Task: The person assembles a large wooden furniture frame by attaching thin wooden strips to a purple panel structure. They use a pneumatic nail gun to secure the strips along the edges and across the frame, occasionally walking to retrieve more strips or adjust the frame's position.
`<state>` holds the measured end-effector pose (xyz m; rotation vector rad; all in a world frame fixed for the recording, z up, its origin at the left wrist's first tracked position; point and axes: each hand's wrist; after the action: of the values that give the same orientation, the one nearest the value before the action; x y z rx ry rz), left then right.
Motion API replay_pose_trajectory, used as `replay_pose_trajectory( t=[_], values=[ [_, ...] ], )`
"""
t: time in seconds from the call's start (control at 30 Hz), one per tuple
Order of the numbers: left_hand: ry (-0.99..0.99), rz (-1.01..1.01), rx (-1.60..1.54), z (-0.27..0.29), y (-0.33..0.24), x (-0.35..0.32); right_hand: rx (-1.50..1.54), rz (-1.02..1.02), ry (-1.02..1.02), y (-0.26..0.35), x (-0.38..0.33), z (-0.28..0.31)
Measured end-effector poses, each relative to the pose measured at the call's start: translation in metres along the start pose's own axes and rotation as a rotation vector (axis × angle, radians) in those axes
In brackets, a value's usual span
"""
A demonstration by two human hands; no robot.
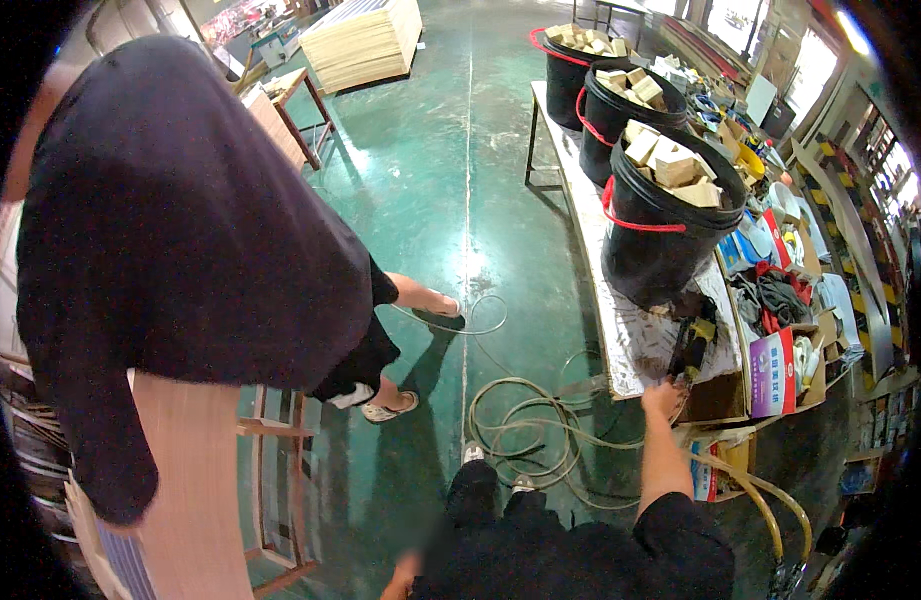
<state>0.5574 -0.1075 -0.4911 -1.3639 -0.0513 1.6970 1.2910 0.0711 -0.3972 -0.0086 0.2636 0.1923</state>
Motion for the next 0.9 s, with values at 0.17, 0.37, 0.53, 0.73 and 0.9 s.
replay_pose_trajectory(
  t=[0.17,0.37,0.53,0.73,0.9],
  values=[
    [0.023,-0.306,0.238,0.055,-0.063,0.039,0.076,0.138,0.085,0.038,-0.067,-0.011],
    [0.046,-0.432,0.302,0.098,-0.138,0.061,-0.08,0.004,0.237,0.055,-0.027,-0.006],
    [-0.037,-0.49,0.359,0.08,-0.135,0.074,0.098,-0.095,0.173,0.053,-0.002,0.03],
    [-0.135,-0.581,0.714,0.036,-0.1,0.083,0.066,-0.423,0.091,0.028,0.081,0.052],
    [-0.281,-0.746,0.857,-0.013,-0.095,0.058,-0.038,-0.178,0.18,-0.031,0.174,0.0]
  ],
)
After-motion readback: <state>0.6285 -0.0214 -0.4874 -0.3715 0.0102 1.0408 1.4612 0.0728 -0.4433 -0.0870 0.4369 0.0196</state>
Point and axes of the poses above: each hand's wrist, its own x-axis towards the middle knuckle, its own z-axis out of the back of the hand, y = z × x, and after that the axes turned 5 degrees about -z, right-handed
